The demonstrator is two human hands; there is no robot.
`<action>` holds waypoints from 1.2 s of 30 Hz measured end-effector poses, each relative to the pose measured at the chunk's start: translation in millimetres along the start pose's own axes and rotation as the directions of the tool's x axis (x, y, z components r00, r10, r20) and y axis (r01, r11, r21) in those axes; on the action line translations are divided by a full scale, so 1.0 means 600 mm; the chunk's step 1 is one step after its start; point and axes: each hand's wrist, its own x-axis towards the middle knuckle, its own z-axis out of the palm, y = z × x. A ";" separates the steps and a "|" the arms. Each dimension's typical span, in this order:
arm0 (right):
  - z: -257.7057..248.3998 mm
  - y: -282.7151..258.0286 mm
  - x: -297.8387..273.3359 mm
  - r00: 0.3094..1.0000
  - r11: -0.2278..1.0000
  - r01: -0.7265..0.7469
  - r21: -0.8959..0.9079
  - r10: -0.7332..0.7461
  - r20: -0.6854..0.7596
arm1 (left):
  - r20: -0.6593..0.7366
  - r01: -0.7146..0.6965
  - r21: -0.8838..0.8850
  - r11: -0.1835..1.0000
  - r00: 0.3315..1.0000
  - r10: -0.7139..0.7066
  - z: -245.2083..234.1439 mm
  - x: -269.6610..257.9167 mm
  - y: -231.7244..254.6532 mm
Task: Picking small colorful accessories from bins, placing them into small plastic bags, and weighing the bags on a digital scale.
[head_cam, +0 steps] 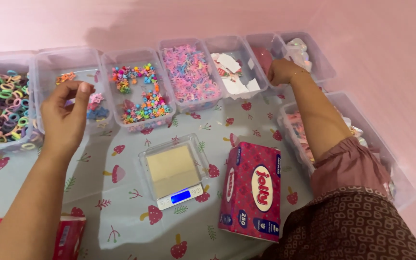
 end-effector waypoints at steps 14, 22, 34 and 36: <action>-0.096 -0.033 -0.057 0.723 0.968 0.238 -0.078 -0.230 -0.651 | 0.016 -0.162 0.009 0.987 0.987 0.162 0.013 0.000 0.017; -0.132 -0.360 -0.165 0.499 0.653 0.756 0.049 -0.527 -0.688 | 0.102 -0.480 0.135 0.867 0.877 0.470 0.028 -0.009 0.079; -0.057 -0.637 -0.251 0.408 0.384 0.902 0.199 -0.603 -0.685 | -0.002 -0.451 0.486 0.749 0.856 0.517 0.033 -0.004 0.063; -0.051 -0.635 -0.251 0.441 0.380 0.891 0.249 -0.590 -0.676 | 0.022 -0.481 0.495 0.724 0.839 0.543 0.035 -0.004 0.064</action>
